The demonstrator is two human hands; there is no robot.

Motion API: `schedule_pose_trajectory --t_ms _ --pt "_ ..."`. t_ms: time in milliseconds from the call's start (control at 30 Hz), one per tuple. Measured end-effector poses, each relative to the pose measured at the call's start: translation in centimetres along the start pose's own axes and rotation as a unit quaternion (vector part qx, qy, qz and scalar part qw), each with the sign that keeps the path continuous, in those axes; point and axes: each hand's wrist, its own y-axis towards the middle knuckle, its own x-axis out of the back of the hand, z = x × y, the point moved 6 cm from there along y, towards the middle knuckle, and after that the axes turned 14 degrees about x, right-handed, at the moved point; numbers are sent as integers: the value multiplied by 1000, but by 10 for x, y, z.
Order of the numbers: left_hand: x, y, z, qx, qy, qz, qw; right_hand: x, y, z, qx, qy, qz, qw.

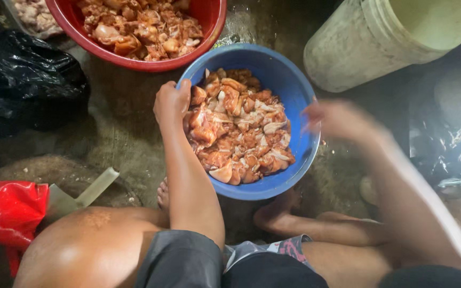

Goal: The person sits on the floor and uses their hands to mix and separate pieces of raw meat in a blue bowl. They repeatedly pick up pieces of meat and transfer them into a nearby white bucket.

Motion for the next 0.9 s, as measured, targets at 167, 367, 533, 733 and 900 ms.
schedule_pose_trajectory --t_ms 167,367,533,733,900 --pt "7 -6 -1 8 -4 -9 1000 -138 -3 57 31 -147 96 984" --pt "4 -4 3 7 9 -12 1000 -111 9 13 -59 2 17 998" --pt "2 -1 0 0 4 -21 1000 -63 37 14 48 -26 -117 992" --pt "2 -2 1 6 5 -8 1000 -119 70 26 -11 -102 23 994" --pt "4 -5 -3 7 8 -1 1000 -103 42 20 -29 147 58 987"
